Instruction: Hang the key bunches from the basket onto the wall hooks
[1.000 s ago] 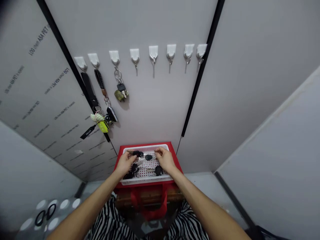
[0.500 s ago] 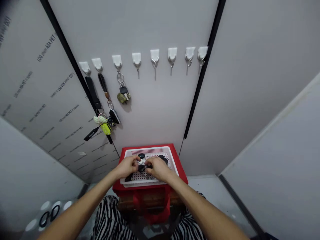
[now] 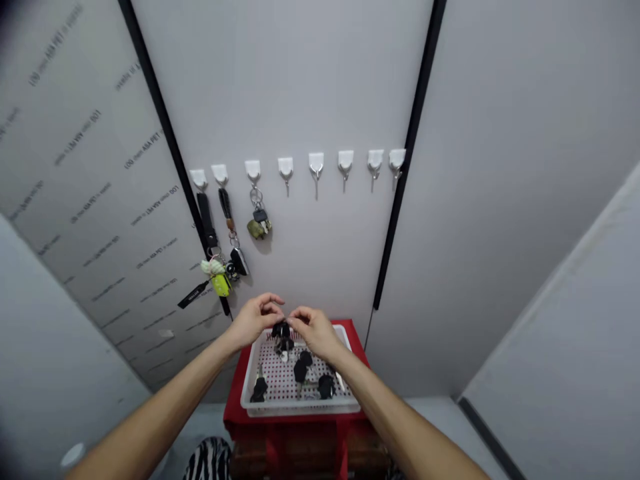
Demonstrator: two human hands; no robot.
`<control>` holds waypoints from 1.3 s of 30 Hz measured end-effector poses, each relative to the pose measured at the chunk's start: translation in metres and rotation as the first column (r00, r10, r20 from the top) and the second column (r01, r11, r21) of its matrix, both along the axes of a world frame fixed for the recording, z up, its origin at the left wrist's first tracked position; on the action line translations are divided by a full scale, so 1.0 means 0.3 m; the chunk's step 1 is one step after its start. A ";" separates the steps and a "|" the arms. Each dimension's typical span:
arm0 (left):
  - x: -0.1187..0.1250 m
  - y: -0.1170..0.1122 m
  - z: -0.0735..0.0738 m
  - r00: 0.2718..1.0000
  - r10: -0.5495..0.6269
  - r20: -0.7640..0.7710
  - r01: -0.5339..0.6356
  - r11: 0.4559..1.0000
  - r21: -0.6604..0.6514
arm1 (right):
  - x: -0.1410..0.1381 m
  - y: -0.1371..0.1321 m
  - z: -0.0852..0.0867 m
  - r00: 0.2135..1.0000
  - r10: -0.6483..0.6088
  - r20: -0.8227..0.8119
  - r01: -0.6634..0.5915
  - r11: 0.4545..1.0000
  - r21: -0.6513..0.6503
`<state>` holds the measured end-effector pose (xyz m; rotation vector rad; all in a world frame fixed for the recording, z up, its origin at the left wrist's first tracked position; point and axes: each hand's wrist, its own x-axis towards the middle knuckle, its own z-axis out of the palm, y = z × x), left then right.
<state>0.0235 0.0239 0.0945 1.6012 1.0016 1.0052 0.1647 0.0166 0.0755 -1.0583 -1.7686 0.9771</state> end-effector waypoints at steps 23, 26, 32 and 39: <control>0.076 0.102 0.534 0.802 0.598 0.002 -0.388 0.517 0.763 | -0.059 0.172 0.627 0.918 -0.192 -0.348 0.257 0.955 0.151; 0.079 0.125 0.551 0.774 0.628 -0.073 -0.356 0.528 0.771 | -0.062 0.203 0.653 0.894 -0.249 -0.371 0.312 0.943 0.119; 0.091 0.160 0.550 0.726 0.653 -0.218 -0.300 0.585 0.753 | -0.067 0.250 0.645 0.877 -0.354 -0.324 0.390 0.919 0.053; 0.065 0.084 0.384 0.813 0.570 -0.124 -0.291 0.580 0.761 | 0.001 0.217 0.524 0.883 -0.380 -0.275 0.432 0.888 0.160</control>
